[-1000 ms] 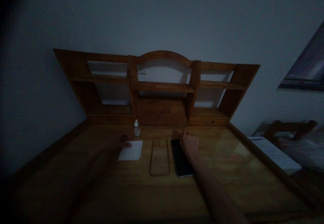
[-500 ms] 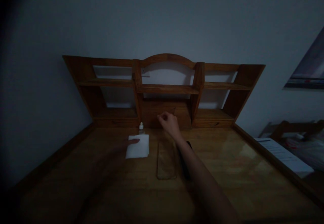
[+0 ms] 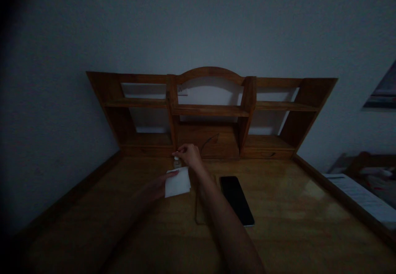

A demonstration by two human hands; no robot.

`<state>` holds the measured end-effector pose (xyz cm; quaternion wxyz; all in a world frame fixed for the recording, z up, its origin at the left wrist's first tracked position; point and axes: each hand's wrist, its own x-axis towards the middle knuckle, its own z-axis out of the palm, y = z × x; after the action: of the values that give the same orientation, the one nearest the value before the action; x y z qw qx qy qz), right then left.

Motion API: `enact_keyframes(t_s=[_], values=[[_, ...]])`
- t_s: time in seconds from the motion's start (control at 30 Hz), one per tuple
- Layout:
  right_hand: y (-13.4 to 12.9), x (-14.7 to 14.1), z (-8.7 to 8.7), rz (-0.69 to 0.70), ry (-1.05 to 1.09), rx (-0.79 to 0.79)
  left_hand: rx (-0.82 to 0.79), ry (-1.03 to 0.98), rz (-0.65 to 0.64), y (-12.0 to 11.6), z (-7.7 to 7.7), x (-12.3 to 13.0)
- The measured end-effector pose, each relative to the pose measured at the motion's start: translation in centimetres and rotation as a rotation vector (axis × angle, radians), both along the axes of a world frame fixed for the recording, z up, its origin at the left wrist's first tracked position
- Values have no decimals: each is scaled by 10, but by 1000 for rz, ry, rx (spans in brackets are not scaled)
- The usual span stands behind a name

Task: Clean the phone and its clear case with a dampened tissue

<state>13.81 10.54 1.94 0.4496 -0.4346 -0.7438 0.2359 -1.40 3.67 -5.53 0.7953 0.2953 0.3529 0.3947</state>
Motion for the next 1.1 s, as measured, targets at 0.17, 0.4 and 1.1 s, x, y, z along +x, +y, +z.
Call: enact_keyframes(t_s=[0.17,0.4,1.1], values=[[4,-4,-10,24,9,1,50,-102,-3,-1,4,-5],[3,-6,-8,32,43,18,42,-91,53,-8,19,-7],[-20,20,58,-50,201,178,48,-194,94,-16,31,-8]])
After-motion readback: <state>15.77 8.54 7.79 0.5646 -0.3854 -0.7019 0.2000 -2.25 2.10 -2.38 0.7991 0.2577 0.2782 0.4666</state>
